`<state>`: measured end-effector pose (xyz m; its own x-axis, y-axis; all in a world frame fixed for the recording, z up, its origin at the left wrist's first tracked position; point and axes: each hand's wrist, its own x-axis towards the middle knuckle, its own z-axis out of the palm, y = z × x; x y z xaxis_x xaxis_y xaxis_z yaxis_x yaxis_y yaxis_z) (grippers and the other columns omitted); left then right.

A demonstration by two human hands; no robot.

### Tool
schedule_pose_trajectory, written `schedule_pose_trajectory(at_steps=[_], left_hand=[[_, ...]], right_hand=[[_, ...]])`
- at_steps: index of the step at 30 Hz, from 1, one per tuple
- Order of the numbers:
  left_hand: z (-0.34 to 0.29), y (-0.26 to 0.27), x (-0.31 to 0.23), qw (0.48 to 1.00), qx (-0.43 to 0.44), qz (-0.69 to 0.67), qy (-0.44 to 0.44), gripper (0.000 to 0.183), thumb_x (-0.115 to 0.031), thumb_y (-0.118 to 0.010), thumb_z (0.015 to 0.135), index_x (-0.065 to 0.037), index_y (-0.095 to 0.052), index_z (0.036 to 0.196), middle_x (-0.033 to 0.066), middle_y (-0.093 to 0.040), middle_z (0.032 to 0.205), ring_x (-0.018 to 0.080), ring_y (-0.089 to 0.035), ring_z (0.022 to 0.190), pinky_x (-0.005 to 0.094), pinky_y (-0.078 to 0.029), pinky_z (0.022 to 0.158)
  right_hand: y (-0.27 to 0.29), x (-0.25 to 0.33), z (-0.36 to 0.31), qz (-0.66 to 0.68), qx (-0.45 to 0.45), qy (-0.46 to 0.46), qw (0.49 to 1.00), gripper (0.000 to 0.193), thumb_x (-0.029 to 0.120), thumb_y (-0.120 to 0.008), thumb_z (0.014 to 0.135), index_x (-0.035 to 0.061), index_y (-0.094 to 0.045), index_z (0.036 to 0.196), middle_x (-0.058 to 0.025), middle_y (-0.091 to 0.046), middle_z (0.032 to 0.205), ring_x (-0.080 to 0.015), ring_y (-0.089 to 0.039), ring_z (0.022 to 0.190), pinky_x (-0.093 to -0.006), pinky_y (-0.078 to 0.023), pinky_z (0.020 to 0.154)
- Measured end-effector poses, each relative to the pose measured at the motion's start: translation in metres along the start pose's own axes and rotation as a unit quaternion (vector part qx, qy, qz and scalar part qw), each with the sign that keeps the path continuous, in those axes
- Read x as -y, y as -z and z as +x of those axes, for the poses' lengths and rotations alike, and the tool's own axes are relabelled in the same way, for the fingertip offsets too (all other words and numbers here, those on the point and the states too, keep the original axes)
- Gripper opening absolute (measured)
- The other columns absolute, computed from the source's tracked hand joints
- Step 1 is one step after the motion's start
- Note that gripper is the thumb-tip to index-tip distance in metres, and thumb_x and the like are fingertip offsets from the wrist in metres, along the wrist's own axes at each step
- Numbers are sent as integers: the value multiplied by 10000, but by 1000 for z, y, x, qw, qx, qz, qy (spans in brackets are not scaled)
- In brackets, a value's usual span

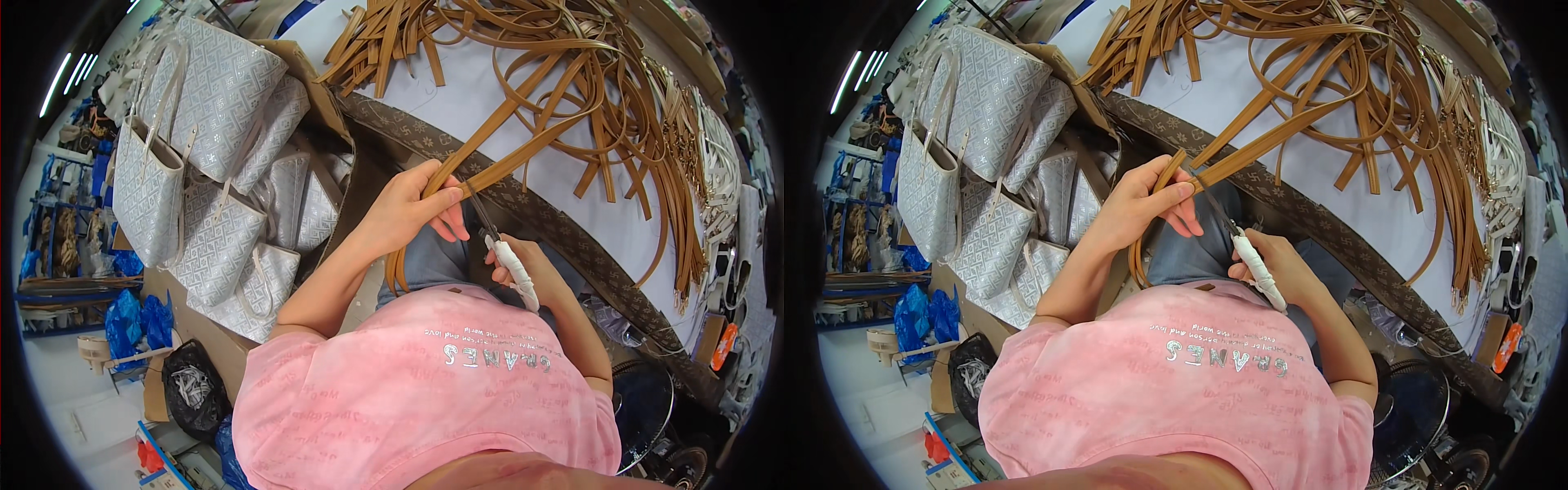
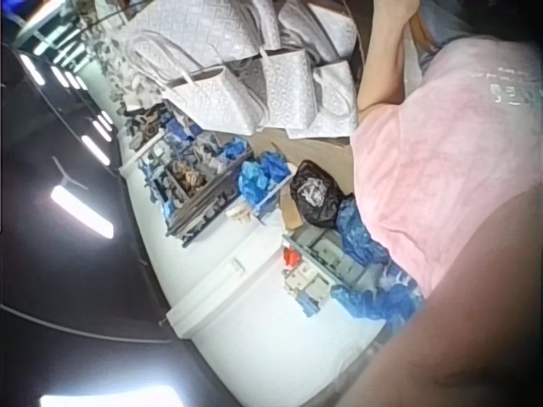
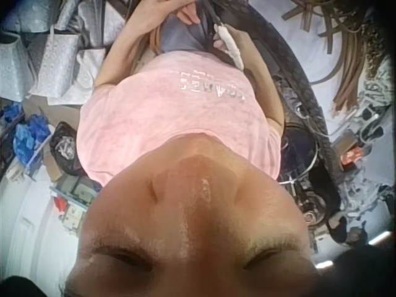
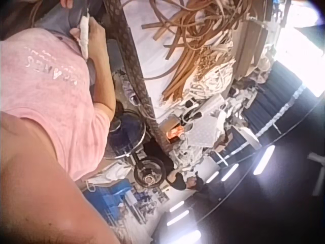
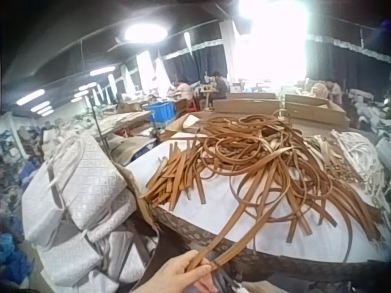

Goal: Cutting long leather strips into shorter segments using a pair of scissors on a factory workbench.

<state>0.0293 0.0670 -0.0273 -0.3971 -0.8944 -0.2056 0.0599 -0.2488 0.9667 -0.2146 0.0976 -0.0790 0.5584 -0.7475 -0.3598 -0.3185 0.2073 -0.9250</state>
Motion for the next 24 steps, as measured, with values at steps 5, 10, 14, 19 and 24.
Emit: schedule_pose_trajectory(at_steps=[5, 10, 14, 19, 24], left_hand=[[7, 0, 11, 1000, 6, -14, 25, 171, -166, -532, 965, -4, -478, 949, 112, -633, 744, 235, -681, 649, 288, -547, 556], [26, 21, 19, 997, -14, 46, 59, 217, -205, -581, 943, -7, -492, 958, 71, -589, 699, 165, -604, 568, 272, -454, 489], [80, 26, -7, 926, -155, 322, -124, 295, -278, -678, 868, -9, -563, 907, 55, -583, 685, 170, -597, 622, 309, -415, 535], [207, -71, -47, 844, -79, 449, -282, 362, -335, -711, 834, 15, -631, 881, 146, -621, 774, 184, -607, 674, 323, -470, 614], [313, -116, 9, 756, -82, 601, -246, 405, -395, -707, 793, -8, -665, 905, 194, -670, 862, 383, -640, 825, 442, -504, 733]], right_hand=[[1, -20, 1, 7, -25, 25, 999, 151, 88, -665, 847, -18, -563, 881, -88, -686, 785, -93, -652, 706, -235, -494, 607], [-5, -51, -1, 113, -86, -28, 989, 89, 126, -597, 888, 38, -590, 900, 4, -605, 670, -26, -530, 563, -186, -411, 491], [-3, -81, -8, 139, -61, -10, 988, 100, 113, -628, 873, 31, -599, 923, -3, -618, 688, -32, -551, 596, -184, -425, 511], [-2, -106, -22, 87, -31, 101, 991, 141, 156, -602, 908, 29, -604, 970, -10, -612, 725, -56, -576, 626, -190, -445, 539], [5, -104, -30, 299, -89, -27, 950, 240, 258, -590, 930, 34, -598, 1014, 4, -544, 791, -50, -532, 624, -192, -412, 517]])
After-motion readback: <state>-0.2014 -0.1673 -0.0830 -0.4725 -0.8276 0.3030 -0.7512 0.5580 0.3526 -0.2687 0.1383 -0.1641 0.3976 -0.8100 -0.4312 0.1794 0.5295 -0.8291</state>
